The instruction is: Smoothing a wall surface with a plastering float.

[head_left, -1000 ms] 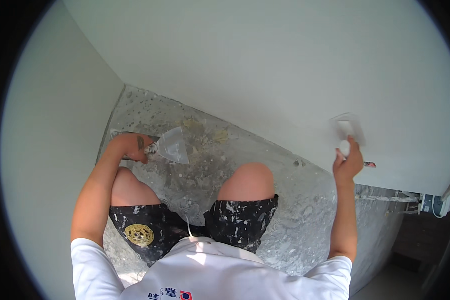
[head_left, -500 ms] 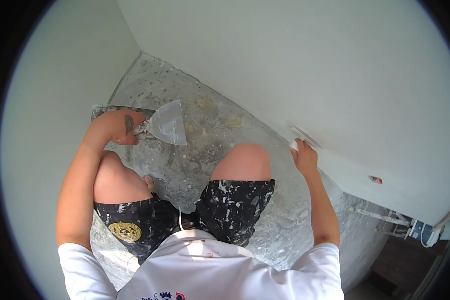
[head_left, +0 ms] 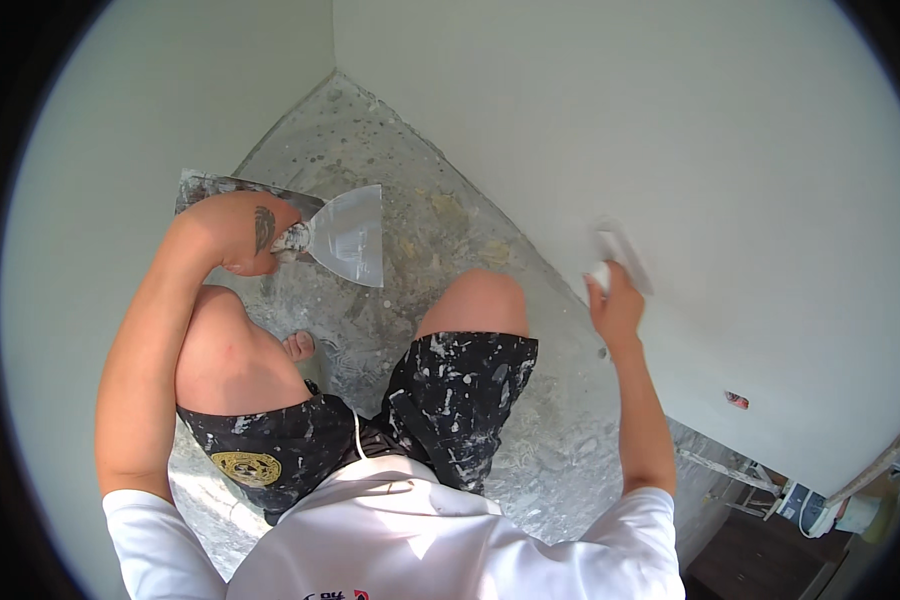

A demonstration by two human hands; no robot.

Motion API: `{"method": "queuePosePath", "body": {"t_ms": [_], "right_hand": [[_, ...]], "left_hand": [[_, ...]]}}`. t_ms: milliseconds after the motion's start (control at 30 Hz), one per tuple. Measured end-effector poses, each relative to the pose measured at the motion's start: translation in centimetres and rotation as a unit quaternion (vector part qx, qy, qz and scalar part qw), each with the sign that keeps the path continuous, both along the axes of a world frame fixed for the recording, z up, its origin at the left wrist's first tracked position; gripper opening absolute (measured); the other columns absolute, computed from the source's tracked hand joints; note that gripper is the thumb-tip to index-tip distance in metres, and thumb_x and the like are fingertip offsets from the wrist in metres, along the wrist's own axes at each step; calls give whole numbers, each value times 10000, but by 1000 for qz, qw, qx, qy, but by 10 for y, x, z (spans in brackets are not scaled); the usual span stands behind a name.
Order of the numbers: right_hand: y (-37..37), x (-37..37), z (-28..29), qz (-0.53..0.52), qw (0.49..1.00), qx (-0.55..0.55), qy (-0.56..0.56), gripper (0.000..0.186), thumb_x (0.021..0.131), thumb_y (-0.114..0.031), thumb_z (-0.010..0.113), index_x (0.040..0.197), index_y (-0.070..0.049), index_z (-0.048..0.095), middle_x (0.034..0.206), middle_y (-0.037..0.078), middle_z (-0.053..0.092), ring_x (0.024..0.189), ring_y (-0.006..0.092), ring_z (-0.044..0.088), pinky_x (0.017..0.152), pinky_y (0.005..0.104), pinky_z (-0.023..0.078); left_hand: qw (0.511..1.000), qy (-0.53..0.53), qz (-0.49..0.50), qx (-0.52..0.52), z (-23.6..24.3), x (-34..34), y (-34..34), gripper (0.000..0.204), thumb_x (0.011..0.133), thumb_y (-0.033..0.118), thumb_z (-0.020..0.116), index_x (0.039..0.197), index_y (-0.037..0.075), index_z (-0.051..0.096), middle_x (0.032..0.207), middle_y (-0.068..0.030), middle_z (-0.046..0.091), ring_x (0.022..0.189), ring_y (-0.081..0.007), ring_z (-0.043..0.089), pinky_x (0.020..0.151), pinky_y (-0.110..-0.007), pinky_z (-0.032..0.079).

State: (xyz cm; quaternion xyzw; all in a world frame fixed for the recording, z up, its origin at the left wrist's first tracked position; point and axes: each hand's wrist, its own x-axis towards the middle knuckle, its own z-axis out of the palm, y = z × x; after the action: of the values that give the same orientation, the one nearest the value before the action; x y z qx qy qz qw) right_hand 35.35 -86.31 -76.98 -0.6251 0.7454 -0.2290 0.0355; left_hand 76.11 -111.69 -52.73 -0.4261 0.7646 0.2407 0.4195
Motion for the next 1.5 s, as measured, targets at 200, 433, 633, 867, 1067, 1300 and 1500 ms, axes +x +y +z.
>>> {"method": "queuePosePath", "body": {"t_ms": [200,433,633,867,1067,1300,1500], "right_hand": [[-46,0,146,-107,950,-181,-231,167,976,-171,610,1064,-31,588,730,120,610,592,235,604,554,351,489],[-78,77,-59,-36,993,116,-9,425,935,-417,662,1139,-49,600,903,193,696,771,396,688,641,494,532],[-38,25,51,-104,986,-27,-126,334,943,-321,675,1120,-51,594,849,180,692,721,377,688,630,477,523],[-206,123,14,-14,996,-92,-16,390,963,-393,638,1096,-32,568,823,208,679,722,405,684,606,496,522],[-151,104,-90,21,991,132,1,421,956,-414,639,1139,-42,564,847,217,685,751,417,690,639,525,530],[-251,116,15,-10,989,-28,-147,412,989,-387,601,1155,-15,546,785,213,679,700,451,663,606,510,523],[-326,185,-66,36,992,108,-44,485,994,-482,542,1154,-24,545,855,224,702,768,425,696,658,528,550]], "left_hand": [[996,68,-53,-19,-39,22,-1,344,664,33,678,1007,13,670,803,-181,680,748,-361,658,648,-442,512],[995,83,-46,-21,-34,16,-6,311,670,6,653,980,17,676,807,-191,682,736,-366,654,636,-445,510],[999,10,-43,16,-23,20,-10,320,689,36,681,1010,32,685,921,-204,705,867,-396,673,735,-450,531],[1000,3,6,-28,-34,18,-16,247,669,13,651,908,-15,708,912,-209,710,796,-372,681,661,-442,542],[998,-55,4,14,-12,-7,-27,241,687,13,661,914,-12,737,942,-198,722,798,-371,693,654,-447,552],[993,-95,4,63,-2,-7,-52,201,683,53,663,853,-33,727,883,-216,714,809,-399,690,666,-455,548],[990,-107,-20,93,-12,-18,-51,276,656,4,652,912,8,757,920,-164,726,751,-349,677,610,-443,530]]}}
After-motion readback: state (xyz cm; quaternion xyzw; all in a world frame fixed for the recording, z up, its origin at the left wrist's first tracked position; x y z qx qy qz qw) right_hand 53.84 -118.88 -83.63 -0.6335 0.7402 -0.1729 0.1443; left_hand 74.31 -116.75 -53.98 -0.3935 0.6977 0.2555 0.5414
